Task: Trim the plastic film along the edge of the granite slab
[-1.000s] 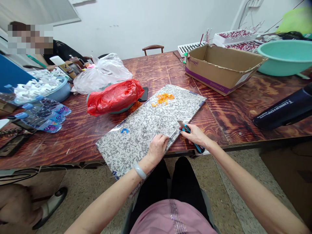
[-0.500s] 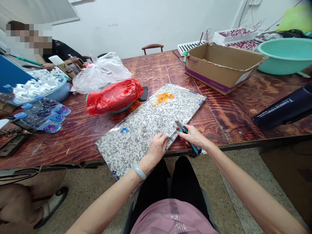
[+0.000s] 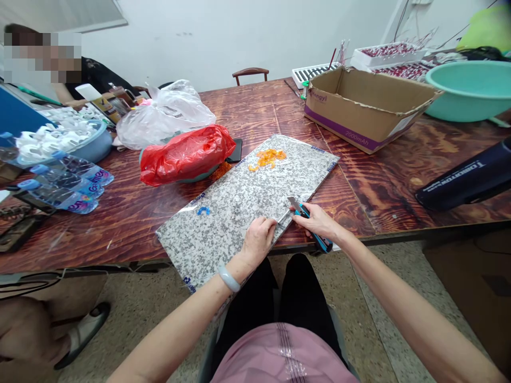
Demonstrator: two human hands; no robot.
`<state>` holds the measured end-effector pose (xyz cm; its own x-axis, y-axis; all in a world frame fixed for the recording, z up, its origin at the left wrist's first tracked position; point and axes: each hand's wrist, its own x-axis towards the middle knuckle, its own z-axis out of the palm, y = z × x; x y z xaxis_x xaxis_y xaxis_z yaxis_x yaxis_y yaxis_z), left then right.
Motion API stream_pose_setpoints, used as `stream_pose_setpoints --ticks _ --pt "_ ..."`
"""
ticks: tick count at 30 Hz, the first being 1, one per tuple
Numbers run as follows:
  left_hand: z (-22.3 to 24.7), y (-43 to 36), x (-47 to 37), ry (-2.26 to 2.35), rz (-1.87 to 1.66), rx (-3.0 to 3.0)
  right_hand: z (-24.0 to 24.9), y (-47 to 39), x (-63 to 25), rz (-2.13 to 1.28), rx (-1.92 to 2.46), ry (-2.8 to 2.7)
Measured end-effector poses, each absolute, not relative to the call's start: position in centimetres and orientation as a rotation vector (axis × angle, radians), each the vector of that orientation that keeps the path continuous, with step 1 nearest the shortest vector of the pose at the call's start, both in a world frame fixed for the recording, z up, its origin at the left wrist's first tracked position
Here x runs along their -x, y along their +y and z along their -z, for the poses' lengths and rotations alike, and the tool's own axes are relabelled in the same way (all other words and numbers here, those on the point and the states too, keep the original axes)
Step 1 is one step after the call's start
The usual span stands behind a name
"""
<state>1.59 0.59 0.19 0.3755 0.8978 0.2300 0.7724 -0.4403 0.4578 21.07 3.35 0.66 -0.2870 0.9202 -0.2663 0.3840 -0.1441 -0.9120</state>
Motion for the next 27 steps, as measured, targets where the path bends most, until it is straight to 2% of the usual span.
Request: stream_pose_setpoints --ticks 10,17,27 --pt "-0.3 0.5 -1.8 1.486 -0.669 -2.365 -2.8 1.3 -20.5 -0.792 1.717 -2.144" --pt "-0.2 0.5 -1.8 1.52 -0.67 -2.341 -3.3 -0.8 -18.3 -0.712 1.888 -2.461" --pt "-0.1 0.5 -1.8 1.515 -0.662 -2.321 -2.9 -1.2 -17.7 -0.58 1.984 -2.554"
